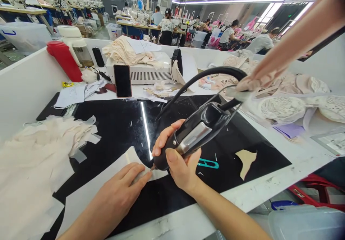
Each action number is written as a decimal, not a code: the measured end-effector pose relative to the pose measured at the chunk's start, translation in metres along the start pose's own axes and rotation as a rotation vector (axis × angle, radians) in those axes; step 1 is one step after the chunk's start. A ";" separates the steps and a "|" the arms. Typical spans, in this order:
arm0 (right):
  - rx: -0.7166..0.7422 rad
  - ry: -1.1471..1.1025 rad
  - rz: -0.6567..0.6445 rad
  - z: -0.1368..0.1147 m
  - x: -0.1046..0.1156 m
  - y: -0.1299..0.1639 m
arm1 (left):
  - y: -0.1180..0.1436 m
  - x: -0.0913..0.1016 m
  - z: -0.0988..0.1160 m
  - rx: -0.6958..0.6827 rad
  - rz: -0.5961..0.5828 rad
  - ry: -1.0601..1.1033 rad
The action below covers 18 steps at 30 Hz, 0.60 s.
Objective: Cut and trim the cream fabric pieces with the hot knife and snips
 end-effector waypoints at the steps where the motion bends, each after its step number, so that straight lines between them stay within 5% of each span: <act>1: -0.001 0.007 0.017 0.000 0.000 0.000 | 0.000 0.000 0.000 -0.001 0.005 -0.011; 18: -0.018 0.011 -0.036 0.009 -0.006 -0.005 | -0.010 0.012 0.006 0.040 0.119 -0.039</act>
Point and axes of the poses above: each hand's wrist, its own y-axis away from the middle knuckle, its own x-axis out of the back of the hand, z = x × y, the point moved 5 cm from there along -y, towards the middle knuckle, and after that the axes turned 2 degrees about z, right-handed, at the moved point
